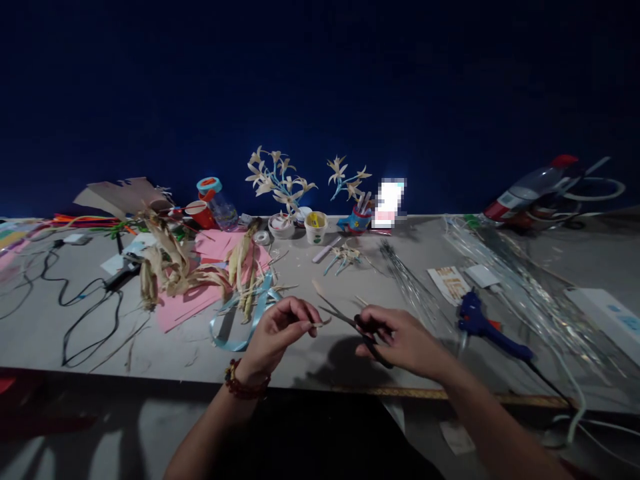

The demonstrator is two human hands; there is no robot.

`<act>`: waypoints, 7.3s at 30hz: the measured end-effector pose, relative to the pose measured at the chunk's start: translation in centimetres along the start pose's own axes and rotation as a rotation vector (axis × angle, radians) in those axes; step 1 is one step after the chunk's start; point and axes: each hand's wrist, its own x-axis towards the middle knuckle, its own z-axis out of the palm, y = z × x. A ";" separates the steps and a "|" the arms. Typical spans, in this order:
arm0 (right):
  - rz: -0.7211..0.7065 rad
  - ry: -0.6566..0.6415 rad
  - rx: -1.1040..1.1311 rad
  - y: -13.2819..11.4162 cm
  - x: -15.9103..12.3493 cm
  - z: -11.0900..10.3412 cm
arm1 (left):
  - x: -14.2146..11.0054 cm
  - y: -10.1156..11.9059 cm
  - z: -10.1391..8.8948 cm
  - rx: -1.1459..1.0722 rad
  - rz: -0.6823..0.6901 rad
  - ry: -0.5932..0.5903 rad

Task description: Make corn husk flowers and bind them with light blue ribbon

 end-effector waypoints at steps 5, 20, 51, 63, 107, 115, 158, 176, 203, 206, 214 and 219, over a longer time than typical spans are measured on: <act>-0.070 -0.140 -0.372 -1.7 -0.7 -4.6 | 0.2 0.7 -0.2 0.057 -0.013 -0.068; -0.144 -0.224 -0.544 -3.0 -0.6 -6.5 | 0.5 1.5 -0.2 0.110 -0.030 -0.164; -0.119 -0.195 -0.557 -3.5 -0.7 -6.6 | 0.6 1.4 0.0 0.164 0.010 -0.130; -0.130 -0.190 -0.578 -3.2 -0.5 -6.6 | 0.6 1.4 0.0 0.210 0.071 -0.119; 0.107 0.471 1.035 -2.5 4.8 6.7 | -1.1 -3.1 0.6 -0.043 -0.086 0.208; 0.175 0.395 0.969 -2.6 5.4 7.2 | -0.9 -2.8 0.2 0.139 -0.089 0.207; 0.290 0.008 0.668 0.5 -0.2 9.6 | 0.0 -3.0 0.8 0.140 0.008 0.258; 0.307 0.035 0.660 0.6 -0.1 9.7 | -0.1 -3.7 0.6 0.156 -0.001 0.261; 0.133 0.287 0.788 1.5 2.2 7.8 | 0.4 -2.5 -0.7 0.114 -0.222 0.089; 0.071 0.256 0.815 0.8 3.3 7.2 | 0.5 -2.0 -0.7 0.159 -0.238 0.033; 0.037 0.191 0.787 0.8 4.0 7.4 | 0.4 -1.3 -0.7 0.238 -0.242 -0.002; 0.027 0.184 0.774 1.1 3.7 7.7 | 0.4 -1.4 -0.6 0.229 -0.237 0.002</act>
